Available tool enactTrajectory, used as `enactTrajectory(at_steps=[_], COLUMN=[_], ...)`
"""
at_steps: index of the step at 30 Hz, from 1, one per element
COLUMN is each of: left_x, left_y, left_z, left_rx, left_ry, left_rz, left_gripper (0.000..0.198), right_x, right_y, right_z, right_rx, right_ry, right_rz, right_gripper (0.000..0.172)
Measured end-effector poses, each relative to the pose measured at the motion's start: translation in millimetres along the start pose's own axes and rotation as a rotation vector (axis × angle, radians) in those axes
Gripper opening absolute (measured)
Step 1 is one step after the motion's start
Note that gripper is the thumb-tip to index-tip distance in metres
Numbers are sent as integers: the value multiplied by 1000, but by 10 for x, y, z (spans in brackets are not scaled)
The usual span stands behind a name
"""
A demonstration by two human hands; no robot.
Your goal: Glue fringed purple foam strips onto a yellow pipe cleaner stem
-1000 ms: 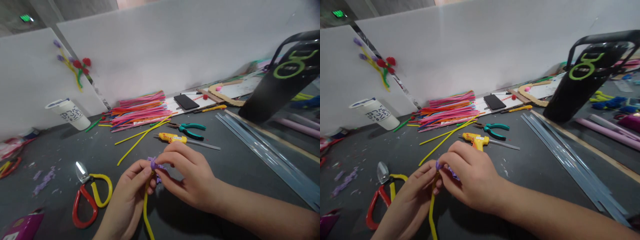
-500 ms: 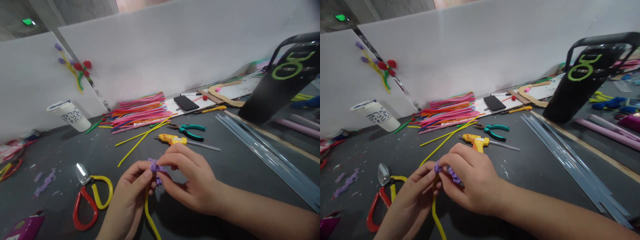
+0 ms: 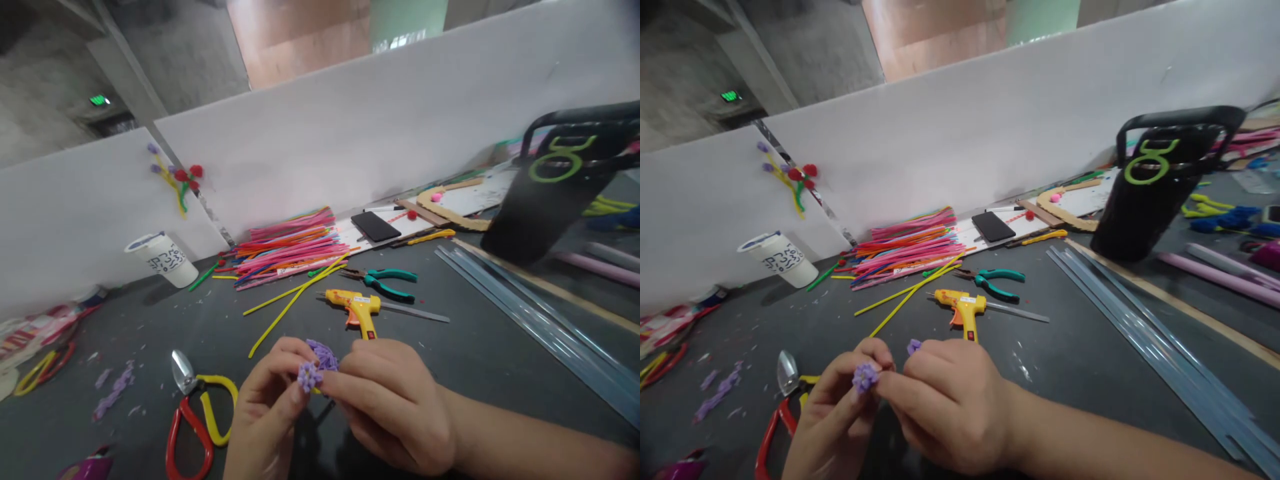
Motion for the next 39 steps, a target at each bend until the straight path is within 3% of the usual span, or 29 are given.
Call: enactTrajectory(at_steps=[12, 21, 24, 31, 36, 39], left_x=[-86, -27, -6, 11, 55, 75], left_y=[4, 18, 29, 41, 75, 137], left_z=[-1, -40, -65, -46, -59, -118], left_rx=[91, 30, 17, -17, -38, -80], left_ry=[184, 58, 6, -74, -100, -120], left_rz=[160, 44, 4, -98, -187, -255], left_gripper=[6, 12, 13, 17, 21, 20], right_x=[5, 2, -68, -182, -293, -299], right_y=[22, 2, 9, -29, -194, -202], right_z=[-10, -17, -10, 153, 450, 528], right_rx=[31, 5, 15, 203, 334, 363], right_ry=[41, 72, 178, 352, 1060, 1245], right_rz=[-19, -9, 114, 396, 967, 1049], right_gripper=[18, 24, 17, 16, 32, 34])
Point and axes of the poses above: each hand's wrist, its own y-axis towards the middle knuckle, its own z-axis out of the palm, x = y × z, the point moved 5 cm from there along y, towards the middle knuckle, and after that the axes turned 9 degrees about -y, right-handed, at the moved point
